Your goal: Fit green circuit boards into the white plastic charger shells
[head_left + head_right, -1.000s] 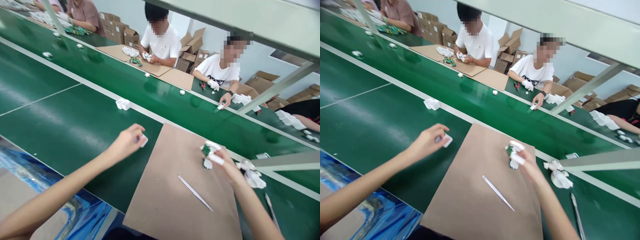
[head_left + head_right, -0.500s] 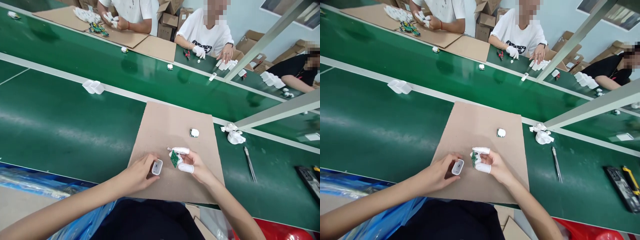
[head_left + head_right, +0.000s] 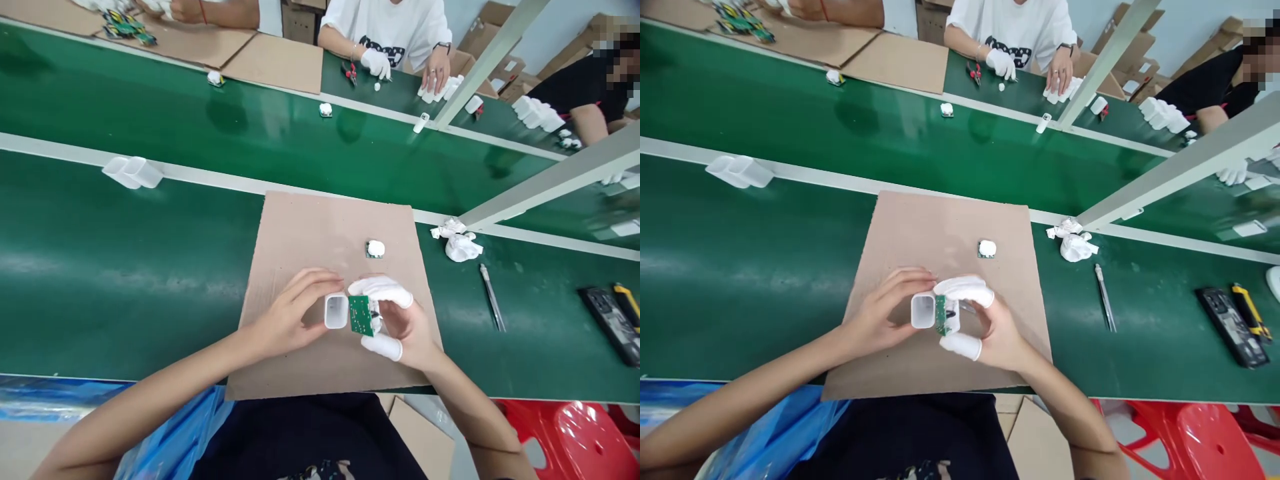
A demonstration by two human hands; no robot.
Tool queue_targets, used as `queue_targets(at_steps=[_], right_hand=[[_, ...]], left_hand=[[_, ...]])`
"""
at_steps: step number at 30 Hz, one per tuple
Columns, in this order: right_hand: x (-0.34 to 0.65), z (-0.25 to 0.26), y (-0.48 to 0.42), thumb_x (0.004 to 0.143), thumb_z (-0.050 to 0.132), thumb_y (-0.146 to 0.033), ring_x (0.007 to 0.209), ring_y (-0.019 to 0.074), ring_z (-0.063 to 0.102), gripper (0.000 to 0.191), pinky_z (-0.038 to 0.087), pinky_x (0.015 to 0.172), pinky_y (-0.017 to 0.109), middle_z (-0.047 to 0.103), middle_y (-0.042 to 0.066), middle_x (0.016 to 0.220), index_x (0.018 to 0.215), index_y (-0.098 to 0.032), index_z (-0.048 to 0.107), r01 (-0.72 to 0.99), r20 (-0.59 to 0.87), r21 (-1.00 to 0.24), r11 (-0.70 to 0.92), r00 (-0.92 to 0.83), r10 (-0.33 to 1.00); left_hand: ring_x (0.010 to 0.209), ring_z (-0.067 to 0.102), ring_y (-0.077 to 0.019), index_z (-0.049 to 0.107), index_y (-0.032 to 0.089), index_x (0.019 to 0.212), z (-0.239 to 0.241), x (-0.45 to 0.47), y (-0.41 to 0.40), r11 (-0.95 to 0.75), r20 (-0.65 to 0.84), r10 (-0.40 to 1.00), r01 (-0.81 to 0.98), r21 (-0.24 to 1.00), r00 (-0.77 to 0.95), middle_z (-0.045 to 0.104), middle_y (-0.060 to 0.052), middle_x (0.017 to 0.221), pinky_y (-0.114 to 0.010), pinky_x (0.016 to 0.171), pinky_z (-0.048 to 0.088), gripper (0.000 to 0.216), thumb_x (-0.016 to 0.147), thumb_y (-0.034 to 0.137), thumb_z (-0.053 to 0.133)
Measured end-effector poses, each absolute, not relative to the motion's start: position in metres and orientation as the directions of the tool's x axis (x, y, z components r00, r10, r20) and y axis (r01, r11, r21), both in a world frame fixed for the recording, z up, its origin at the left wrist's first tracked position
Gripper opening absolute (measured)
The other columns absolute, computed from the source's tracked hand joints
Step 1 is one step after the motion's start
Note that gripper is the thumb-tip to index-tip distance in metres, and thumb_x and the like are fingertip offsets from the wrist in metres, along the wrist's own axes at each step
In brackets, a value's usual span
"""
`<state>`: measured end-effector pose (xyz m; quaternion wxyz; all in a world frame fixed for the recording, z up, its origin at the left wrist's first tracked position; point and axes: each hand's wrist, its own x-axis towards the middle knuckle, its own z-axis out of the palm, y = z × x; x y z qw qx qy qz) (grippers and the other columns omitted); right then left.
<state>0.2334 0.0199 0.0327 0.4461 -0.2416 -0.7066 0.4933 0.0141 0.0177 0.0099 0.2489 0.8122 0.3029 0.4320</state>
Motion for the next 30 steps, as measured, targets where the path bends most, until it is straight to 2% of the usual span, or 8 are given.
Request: queue_targets(at_steps=[4,8,11,15,18,21,25,30], right_hand=[[0.235,0.033,0.011,0.080,0.077,-0.023,0.118,0.0255,0.056,0.049,0.051,0.099,0.048,0.059,0.010,0.124,0.125,-0.025,0.058,0.031,0.512,-0.797,0.603,-0.494,0.703],[0.235,0.026,0.008,0.080,0.076,-0.019,0.110,0.0245,0.058,0.055,0.055,0.092,0.046,0.062,0.008,0.116,0.130,-0.027,0.055,0.011,0.451,-0.858,0.514,-0.464,0.763],[0.236,0.023,0.007,0.079,0.075,-0.014,0.116,0.0252,0.057,0.062,0.054,0.097,0.049,0.061,0.009,0.122,0.135,-0.029,0.051,-0.013,0.325,-0.934,0.357,-0.449,0.833],[0.237,0.023,0.010,0.079,0.072,-0.009,0.117,0.0242,0.057,0.061,0.053,0.098,0.048,0.061,0.008,0.123,0.133,-0.030,0.053,0.010,0.283,-0.947,0.322,-0.454,0.845],[0.239,0.024,0.014,0.079,0.074,-0.010,0.115,0.0241,0.058,0.056,0.054,0.095,0.047,0.062,0.007,0.119,0.128,-0.031,0.057,-0.003,0.279,-0.949,0.314,-0.466,0.840],[0.239,0.023,0.015,0.080,0.076,-0.017,0.112,0.0241,0.060,0.051,0.056,0.091,0.045,0.062,0.007,0.118,0.126,-0.031,0.059,-0.043,0.282,-0.955,0.295,-0.444,0.850],[0.234,0.019,0.010,0.078,0.078,-0.017,0.108,0.0251,0.062,0.055,0.057,0.089,0.046,0.065,0.008,0.115,0.127,-0.030,0.058,0.012,0.385,-0.903,0.428,-0.418,0.823],[0.227,0.013,0.006,0.081,0.075,-0.017,0.105,0.0265,0.063,0.056,0.056,0.088,0.046,0.068,0.012,0.111,0.134,-0.019,0.055,0.149,0.581,-0.715,0.683,-0.415,0.700]], left_hand=[[0.119,0.059,-0.0257,0.048,0.016,0.132,0.001,0.021,0.010,-0.703,0.575,0.681,0.185,0.686,0.454,0.064,-0.016,0.122,-0.044,0.096,0.054,0.046,0.089,0.016,0.063],[0.099,0.066,-0.0242,0.053,0.018,0.106,-0.004,0.022,0.005,-0.569,0.488,0.796,0.170,0.804,0.358,0.066,-0.009,0.099,-0.040,0.082,0.057,0.037,0.079,0.026,0.077],[0.081,0.068,-0.0190,0.043,0.021,0.084,-0.002,0.021,0.004,-0.246,0.221,0.939,0.068,0.967,0.263,0.062,-0.001,0.083,-0.031,0.069,0.057,0.040,0.073,0.026,0.081],[0.080,0.071,-0.0186,0.046,0.021,0.090,0.001,0.018,0.003,0.120,-0.106,0.944,-0.028,0.992,0.313,0.069,-0.003,0.087,-0.029,0.067,0.057,0.029,0.081,0.024,0.073],[0.093,0.069,-0.0210,0.049,0.020,0.118,0.003,0.015,0.000,0.025,-0.056,0.902,0.077,0.997,0.429,0.067,-0.007,0.103,-0.034,0.077,0.058,0.034,0.089,0.026,0.064],[0.119,0.058,-0.0260,0.032,0.019,0.142,0.002,0.015,-0.002,-0.229,0.104,0.807,0.145,0.963,0.582,0.053,-0.016,0.130,-0.042,0.095,0.055,0.056,0.091,0.018,0.055],[0.126,0.056,-0.0262,0.037,0.019,0.139,-0.005,0.019,-0.003,-0.375,0.233,0.817,0.180,0.909,0.527,0.054,-0.017,0.132,-0.043,0.103,0.052,0.054,0.090,0.012,0.058],[0.122,0.062,-0.0245,0.046,0.018,0.135,-0.011,0.022,-0.004,-0.478,0.363,0.825,0.192,0.857,0.434,0.063,-0.016,0.129,-0.040,0.101,0.055,0.050,0.089,0.015,0.065]])
